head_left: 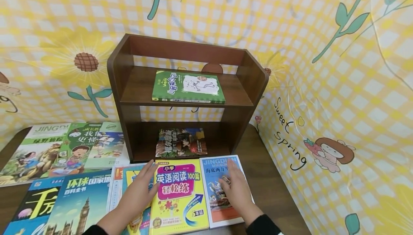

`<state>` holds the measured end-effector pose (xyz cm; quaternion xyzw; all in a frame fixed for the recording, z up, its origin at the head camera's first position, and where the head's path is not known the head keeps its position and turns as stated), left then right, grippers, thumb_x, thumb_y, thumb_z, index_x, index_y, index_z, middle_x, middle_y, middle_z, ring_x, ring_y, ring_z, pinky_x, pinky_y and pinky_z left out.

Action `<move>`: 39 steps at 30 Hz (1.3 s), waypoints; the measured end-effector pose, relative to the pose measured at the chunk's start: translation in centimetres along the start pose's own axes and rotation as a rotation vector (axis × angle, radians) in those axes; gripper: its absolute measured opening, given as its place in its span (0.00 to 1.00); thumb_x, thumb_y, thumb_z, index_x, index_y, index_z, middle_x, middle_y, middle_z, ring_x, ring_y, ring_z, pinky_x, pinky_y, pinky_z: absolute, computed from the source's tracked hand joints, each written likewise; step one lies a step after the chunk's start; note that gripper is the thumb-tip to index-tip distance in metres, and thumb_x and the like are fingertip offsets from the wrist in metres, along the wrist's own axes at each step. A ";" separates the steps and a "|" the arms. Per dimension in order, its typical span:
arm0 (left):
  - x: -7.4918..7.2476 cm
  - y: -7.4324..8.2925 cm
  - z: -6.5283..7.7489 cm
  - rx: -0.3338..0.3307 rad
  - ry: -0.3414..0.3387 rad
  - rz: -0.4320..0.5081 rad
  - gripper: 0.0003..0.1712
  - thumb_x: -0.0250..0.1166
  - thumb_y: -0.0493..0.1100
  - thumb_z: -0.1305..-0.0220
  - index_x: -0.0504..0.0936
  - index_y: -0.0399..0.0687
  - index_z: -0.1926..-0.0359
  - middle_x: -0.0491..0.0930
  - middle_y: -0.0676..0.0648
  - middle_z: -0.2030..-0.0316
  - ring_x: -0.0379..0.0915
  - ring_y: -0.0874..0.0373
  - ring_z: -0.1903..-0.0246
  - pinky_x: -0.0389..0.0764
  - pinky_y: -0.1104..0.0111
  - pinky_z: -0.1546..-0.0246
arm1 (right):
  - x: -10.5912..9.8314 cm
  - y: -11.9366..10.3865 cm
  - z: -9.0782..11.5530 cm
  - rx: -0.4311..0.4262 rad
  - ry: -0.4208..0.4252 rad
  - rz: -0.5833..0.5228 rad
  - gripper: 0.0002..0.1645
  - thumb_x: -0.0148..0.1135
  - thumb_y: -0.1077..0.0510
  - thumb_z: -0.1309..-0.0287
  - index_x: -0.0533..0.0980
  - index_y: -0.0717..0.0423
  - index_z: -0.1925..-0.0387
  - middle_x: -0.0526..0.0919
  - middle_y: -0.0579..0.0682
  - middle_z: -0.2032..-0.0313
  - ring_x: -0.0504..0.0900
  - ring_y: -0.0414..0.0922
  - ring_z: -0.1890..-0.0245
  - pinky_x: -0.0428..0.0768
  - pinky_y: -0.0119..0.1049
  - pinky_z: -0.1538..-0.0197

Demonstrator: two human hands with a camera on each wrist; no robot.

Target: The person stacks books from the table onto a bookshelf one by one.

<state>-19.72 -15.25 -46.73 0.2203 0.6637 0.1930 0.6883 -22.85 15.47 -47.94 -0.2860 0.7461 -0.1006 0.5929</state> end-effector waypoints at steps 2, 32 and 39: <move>0.0 0.1 0.6 -0.015 -0.010 0.013 0.40 0.66 0.46 0.37 0.60 0.41 0.28 0.50 0.37 0.27 0.56 0.34 0.33 0.75 0.45 0.47 | -0.2 1.0 0.7 0.040 0.038 0.003 0.43 0.68 0.56 0.43 0.60 0.68 0.32 0.64 0.65 0.33 0.61 0.61 0.32 0.62 0.59 0.34; 2.4 0.2 4.0 -0.060 -0.026 0.074 0.41 0.65 0.45 0.37 0.59 0.39 0.28 0.52 0.35 0.28 0.54 0.35 0.32 0.70 0.44 0.43 | -0.4 4.9 6.3 0.562 -0.238 0.099 0.69 0.77 0.37 0.63 0.55 0.79 0.34 0.63 0.78 0.38 0.63 0.71 0.38 0.69 0.65 0.44; 2.8 0.1 4.1 -0.079 -0.049 0.067 0.41 0.64 0.48 0.36 0.58 0.40 0.28 0.51 0.35 0.27 0.53 0.34 0.32 0.69 0.41 0.43 | -0.3 4.5 5.8 0.538 -0.234 0.161 0.68 0.79 0.40 0.65 0.57 0.79 0.35 0.70 0.75 0.43 0.70 0.69 0.43 0.74 0.62 0.47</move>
Point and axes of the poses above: each hand's wrist, its own z-axis away from the middle knuckle, its own x-axis out of the palm, y = z × x, the point moved 1 cm from there along -z, towards the middle knuckle
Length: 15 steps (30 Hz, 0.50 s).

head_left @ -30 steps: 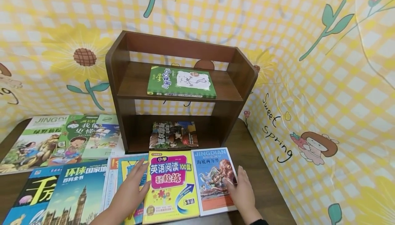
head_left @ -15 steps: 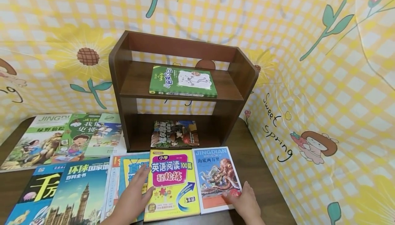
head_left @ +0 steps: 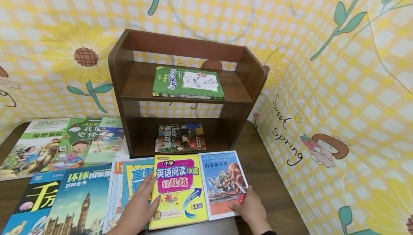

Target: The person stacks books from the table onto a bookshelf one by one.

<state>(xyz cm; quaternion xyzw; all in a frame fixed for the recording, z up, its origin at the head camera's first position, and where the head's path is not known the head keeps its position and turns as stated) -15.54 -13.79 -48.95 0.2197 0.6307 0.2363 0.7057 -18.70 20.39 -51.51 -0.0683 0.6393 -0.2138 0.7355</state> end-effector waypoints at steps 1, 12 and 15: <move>0.0 -0.1 0.0 0.000 0.001 0.002 0.40 0.64 0.48 0.35 0.59 0.40 0.28 0.51 0.35 0.27 0.53 0.34 0.32 0.69 0.41 0.43 | 0.0 -0.2 0.0 0.000 0.011 0.015 0.68 0.80 0.40 0.66 0.57 0.79 0.35 0.72 0.75 0.44 0.71 0.69 0.45 0.74 0.61 0.48; 0.4 -0.4 0.2 0.009 0.003 0.040 0.39 0.64 0.46 0.37 0.60 0.41 0.29 0.51 0.36 0.27 0.53 0.34 0.32 0.68 0.42 0.41 | -1.0 -1.1 -0.8 0.045 0.003 0.080 0.64 0.83 0.41 0.73 0.65 0.77 0.41 0.74 0.74 0.53 0.74 0.69 0.51 0.78 0.62 0.55; 0.6 -0.5 0.2 -0.005 -0.011 0.046 0.39 0.65 0.47 0.37 0.61 0.41 0.29 0.52 0.36 0.28 0.54 0.34 0.33 0.69 0.42 0.42 | -1.2 -1.2 -1.2 0.064 -0.026 0.093 0.59 0.83 0.40 0.75 0.68 0.76 0.48 0.75 0.72 0.57 0.75 0.68 0.54 0.78 0.61 0.58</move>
Point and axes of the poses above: each hand's wrist, its own z-axis away from the middle knuckle, its own x-axis out of the palm, y = z × x, the point moved 1 cm from there along -z, towards the middle knuckle
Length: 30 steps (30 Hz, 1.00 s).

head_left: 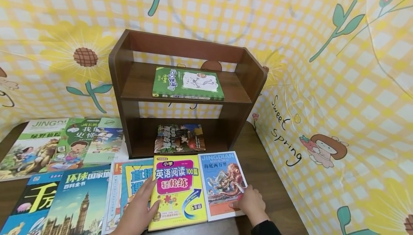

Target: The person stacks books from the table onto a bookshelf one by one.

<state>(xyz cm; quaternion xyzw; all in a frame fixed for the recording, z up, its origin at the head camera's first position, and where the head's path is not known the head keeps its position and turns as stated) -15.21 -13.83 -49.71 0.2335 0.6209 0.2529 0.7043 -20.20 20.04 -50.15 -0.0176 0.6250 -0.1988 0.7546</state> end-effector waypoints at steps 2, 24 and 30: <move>0.1 0.0 0.1 0.000 -0.002 0.009 0.39 0.65 0.46 0.37 0.61 0.41 0.29 0.53 0.35 0.28 0.55 0.34 0.33 0.70 0.43 0.43 | -0.1 0.0 -0.2 0.013 -0.025 0.007 0.55 0.83 0.39 0.76 0.71 0.73 0.52 0.76 0.70 0.59 0.76 0.67 0.55 0.78 0.60 0.59; 3.4 4.0 -0.5 0.046 -0.217 0.147 0.47 0.73 0.47 0.46 0.61 0.48 0.28 0.63 0.39 0.32 0.58 0.38 0.33 0.65 0.42 0.39 | 1.0 2.8 -1.7 -0.064 -0.072 -0.439 0.38 0.75 0.57 0.56 0.65 0.78 0.54 0.75 0.69 0.59 0.75 0.64 0.54 0.75 0.54 0.49; 4.1 5.2 -1.4 0.070 -0.244 0.173 0.47 0.74 0.48 0.49 0.64 0.46 0.30 0.65 0.38 0.33 0.59 0.35 0.34 0.66 0.40 0.40 | 0.7 3.5 -1.6 -0.054 -0.124 -0.750 0.19 0.62 0.65 0.45 0.65 0.73 0.56 0.75 0.60 0.64 0.75 0.49 0.63 0.74 0.37 0.61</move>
Point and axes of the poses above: each hand's wrist, its own z-axis away from the middle knuckle, its own x-axis out of the palm, y = z × x, the point moved 1 cm from there along -z, towards the middle knuckle
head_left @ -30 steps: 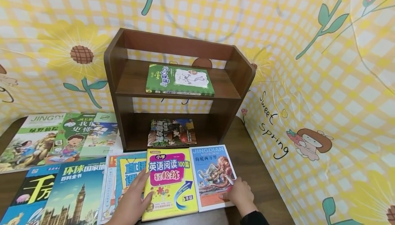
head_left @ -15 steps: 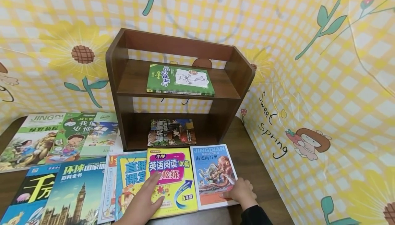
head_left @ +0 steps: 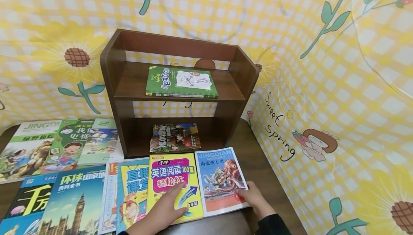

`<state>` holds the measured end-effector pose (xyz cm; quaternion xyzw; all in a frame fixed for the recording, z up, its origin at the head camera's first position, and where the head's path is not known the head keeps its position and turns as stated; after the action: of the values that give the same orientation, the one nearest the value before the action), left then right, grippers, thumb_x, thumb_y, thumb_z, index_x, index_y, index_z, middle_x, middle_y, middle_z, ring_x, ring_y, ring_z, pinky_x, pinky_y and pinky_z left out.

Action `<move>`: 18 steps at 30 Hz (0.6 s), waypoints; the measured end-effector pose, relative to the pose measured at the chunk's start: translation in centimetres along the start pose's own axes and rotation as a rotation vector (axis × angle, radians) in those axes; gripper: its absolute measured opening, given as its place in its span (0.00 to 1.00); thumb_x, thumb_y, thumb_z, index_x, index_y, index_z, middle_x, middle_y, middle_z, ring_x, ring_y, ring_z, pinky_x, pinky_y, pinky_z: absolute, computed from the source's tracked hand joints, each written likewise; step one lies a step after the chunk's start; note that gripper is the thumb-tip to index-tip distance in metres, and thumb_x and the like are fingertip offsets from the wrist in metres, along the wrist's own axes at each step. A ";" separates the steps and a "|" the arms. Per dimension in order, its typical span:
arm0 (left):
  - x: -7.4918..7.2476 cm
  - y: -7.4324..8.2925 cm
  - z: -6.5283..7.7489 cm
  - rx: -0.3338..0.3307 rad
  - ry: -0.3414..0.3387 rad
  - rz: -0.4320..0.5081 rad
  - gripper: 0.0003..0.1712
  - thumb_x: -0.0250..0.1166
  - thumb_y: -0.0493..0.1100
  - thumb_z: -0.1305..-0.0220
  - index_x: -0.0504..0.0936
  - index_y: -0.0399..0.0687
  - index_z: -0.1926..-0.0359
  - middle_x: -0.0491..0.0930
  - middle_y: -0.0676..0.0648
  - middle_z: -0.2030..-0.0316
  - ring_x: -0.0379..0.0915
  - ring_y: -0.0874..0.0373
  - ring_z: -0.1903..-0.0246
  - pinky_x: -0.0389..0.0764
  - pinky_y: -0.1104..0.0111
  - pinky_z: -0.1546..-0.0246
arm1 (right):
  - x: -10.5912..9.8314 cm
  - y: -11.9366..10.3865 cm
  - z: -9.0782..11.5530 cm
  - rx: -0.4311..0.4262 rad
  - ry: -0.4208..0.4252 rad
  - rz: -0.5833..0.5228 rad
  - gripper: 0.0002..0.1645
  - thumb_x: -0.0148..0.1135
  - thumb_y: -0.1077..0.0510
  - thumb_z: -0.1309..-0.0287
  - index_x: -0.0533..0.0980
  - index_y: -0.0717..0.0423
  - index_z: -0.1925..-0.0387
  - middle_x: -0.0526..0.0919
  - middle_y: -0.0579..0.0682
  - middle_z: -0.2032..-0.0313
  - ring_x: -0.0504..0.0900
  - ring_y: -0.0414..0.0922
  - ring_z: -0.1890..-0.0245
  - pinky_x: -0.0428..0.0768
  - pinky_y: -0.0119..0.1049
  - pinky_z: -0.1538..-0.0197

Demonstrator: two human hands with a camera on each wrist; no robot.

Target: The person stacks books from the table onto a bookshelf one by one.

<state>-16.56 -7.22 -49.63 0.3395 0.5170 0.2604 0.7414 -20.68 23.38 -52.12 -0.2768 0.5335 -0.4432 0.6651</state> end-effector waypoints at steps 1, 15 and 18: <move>0.1 0.1 -0.2 -0.002 -0.001 0.002 0.47 0.75 0.48 0.49 0.64 0.46 0.30 0.65 0.37 0.33 0.59 0.35 0.34 0.66 0.40 0.40 | 0.0 0.0 0.0 0.022 -0.009 -0.040 0.19 0.60 0.65 0.43 0.65 0.72 0.55 0.75 0.60 0.64 0.76 0.49 0.65 0.75 0.37 0.63; 0.0 0.3 -0.7 0.006 -0.023 0.113 0.48 0.74 0.47 0.47 0.62 0.44 0.29 0.69 0.37 0.36 0.62 0.37 0.36 0.67 0.43 0.40 | -0.2 0.0 1.0 0.129 -0.050 -0.356 0.25 0.54 0.62 0.35 0.60 0.62 0.39 0.78 0.50 0.74 0.79 0.43 0.78 0.77 0.36 0.75; -0.3 0.1 -0.7 0.021 -0.024 0.162 0.48 0.73 0.46 0.46 0.60 0.40 0.29 0.69 0.35 0.37 0.65 0.37 0.38 0.71 0.46 0.42 | -0.4 0.1 1.2 0.129 -0.047 -0.371 0.25 0.54 0.62 0.35 0.60 0.61 0.39 0.78 0.49 0.74 0.79 0.43 0.79 0.76 0.36 0.75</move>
<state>-17.31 -7.27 -49.56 0.3908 0.4817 0.3101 0.7204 -19.46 23.64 -51.72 -0.3376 0.4282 -0.5846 0.6007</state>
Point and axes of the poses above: each hand's wrist, its own z-axis away from the middle knuckle, its own x-axis out of the palm, y = z × x, the point moved 1 cm from there along -z, towards the middle knuckle
